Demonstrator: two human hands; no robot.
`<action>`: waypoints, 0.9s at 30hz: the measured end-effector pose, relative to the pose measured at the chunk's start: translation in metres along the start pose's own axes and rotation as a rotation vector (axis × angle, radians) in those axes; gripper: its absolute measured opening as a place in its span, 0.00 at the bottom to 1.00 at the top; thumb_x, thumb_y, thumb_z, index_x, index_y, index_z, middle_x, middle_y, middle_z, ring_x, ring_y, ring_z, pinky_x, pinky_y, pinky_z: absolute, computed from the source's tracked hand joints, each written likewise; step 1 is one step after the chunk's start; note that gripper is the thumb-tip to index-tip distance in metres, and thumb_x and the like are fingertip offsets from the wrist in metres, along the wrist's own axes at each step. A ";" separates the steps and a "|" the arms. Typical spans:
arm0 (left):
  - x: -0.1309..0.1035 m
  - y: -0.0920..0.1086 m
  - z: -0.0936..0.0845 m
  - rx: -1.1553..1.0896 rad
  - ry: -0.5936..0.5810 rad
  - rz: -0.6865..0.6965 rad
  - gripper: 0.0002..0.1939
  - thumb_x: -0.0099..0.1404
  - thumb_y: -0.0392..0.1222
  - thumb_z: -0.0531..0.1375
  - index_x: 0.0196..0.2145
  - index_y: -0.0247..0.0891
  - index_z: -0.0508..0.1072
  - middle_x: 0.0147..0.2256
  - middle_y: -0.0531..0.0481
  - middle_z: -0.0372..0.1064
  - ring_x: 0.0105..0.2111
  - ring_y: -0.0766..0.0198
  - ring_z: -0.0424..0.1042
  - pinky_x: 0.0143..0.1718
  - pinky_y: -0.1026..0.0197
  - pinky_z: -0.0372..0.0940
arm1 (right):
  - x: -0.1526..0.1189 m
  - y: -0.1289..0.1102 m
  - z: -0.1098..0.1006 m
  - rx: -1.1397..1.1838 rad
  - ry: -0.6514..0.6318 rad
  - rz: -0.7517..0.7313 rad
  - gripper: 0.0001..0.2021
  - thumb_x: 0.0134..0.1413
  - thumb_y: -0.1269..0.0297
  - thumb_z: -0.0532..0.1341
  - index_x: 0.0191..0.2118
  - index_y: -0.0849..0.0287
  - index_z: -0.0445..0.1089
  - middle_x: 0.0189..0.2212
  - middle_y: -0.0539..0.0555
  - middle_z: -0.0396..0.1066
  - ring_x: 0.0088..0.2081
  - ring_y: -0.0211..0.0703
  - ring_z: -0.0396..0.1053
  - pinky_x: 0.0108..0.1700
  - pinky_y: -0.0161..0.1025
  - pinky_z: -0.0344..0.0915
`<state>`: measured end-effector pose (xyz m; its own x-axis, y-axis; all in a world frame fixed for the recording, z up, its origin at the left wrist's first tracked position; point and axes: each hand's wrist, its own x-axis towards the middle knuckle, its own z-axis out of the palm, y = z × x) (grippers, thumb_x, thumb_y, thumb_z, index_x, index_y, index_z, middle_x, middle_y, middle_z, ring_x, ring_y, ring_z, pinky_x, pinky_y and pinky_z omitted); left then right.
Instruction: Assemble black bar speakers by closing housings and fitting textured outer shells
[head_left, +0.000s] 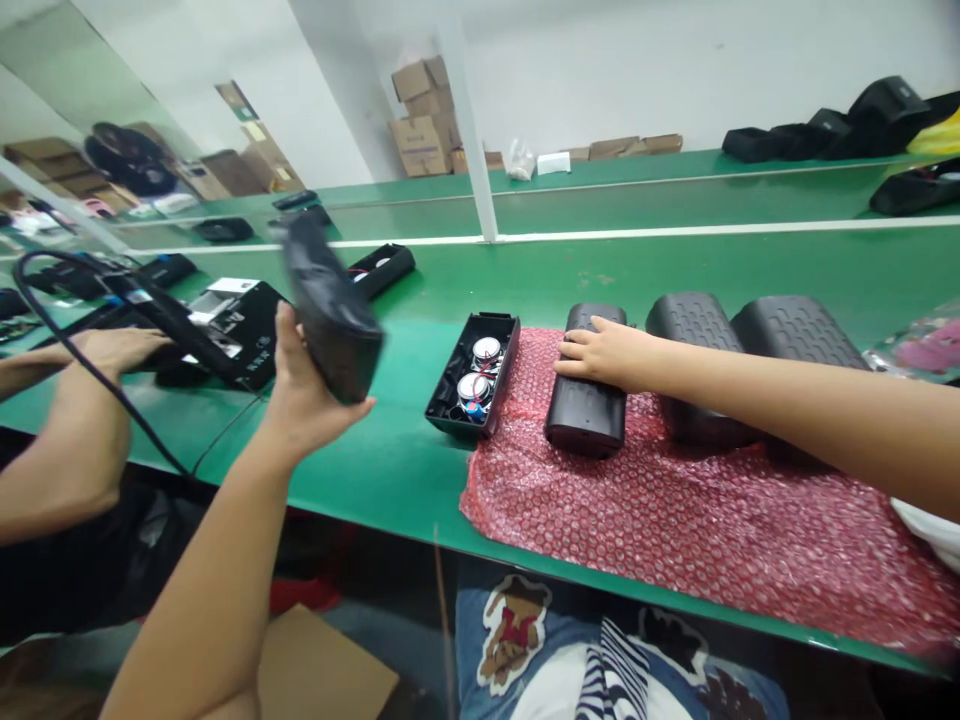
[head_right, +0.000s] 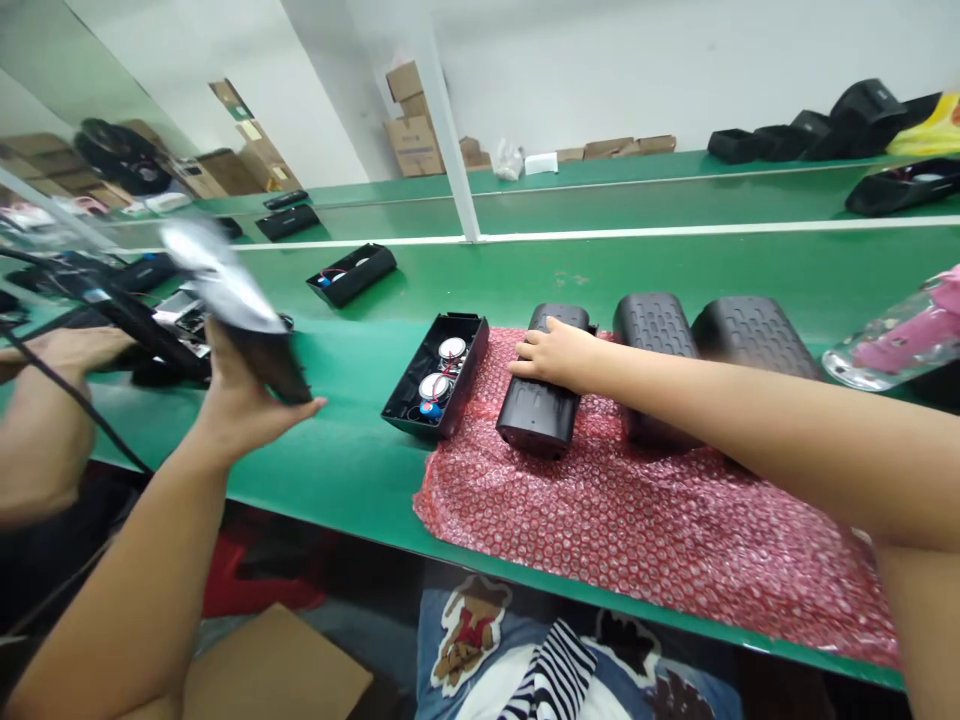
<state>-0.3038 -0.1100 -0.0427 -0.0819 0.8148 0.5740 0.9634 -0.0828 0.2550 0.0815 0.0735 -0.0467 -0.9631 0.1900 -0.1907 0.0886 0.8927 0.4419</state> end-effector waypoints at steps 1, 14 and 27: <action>0.013 -0.006 0.003 0.064 -0.032 0.125 0.64 0.43 0.42 0.70 0.67 0.26 0.35 0.63 0.23 0.44 0.64 0.37 0.50 0.61 0.35 0.52 | 0.002 -0.001 -0.004 -0.014 -0.013 0.005 0.22 0.62 0.72 0.55 0.61 0.56 0.60 0.56 0.61 0.67 0.53 0.56 0.65 0.43 0.47 0.61; 0.106 0.039 0.069 0.487 -0.802 0.505 0.45 0.55 0.19 0.51 0.67 0.48 0.54 0.68 0.40 0.44 0.68 0.45 0.43 0.63 0.38 0.47 | -0.004 -0.012 0.005 0.003 0.031 0.130 0.25 0.64 0.72 0.52 0.65 0.51 0.57 0.63 0.64 0.58 0.62 0.61 0.59 0.51 0.58 0.65; 0.109 0.127 0.112 0.462 -0.818 -0.552 0.56 0.59 0.75 0.46 0.70 0.32 0.35 0.61 0.27 0.58 0.59 0.37 0.61 0.57 0.43 0.59 | 0.001 0.007 0.004 0.107 -0.032 0.135 0.45 0.45 0.72 0.69 0.67 0.46 0.52 0.68 0.67 0.47 0.64 0.74 0.52 0.52 0.74 0.60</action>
<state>-0.1619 0.0328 -0.0346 -0.5023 0.8231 -0.2651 0.8631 0.4958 -0.0963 0.0823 0.0815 -0.0469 -0.9321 0.3227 -0.1646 0.2450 0.8962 0.3699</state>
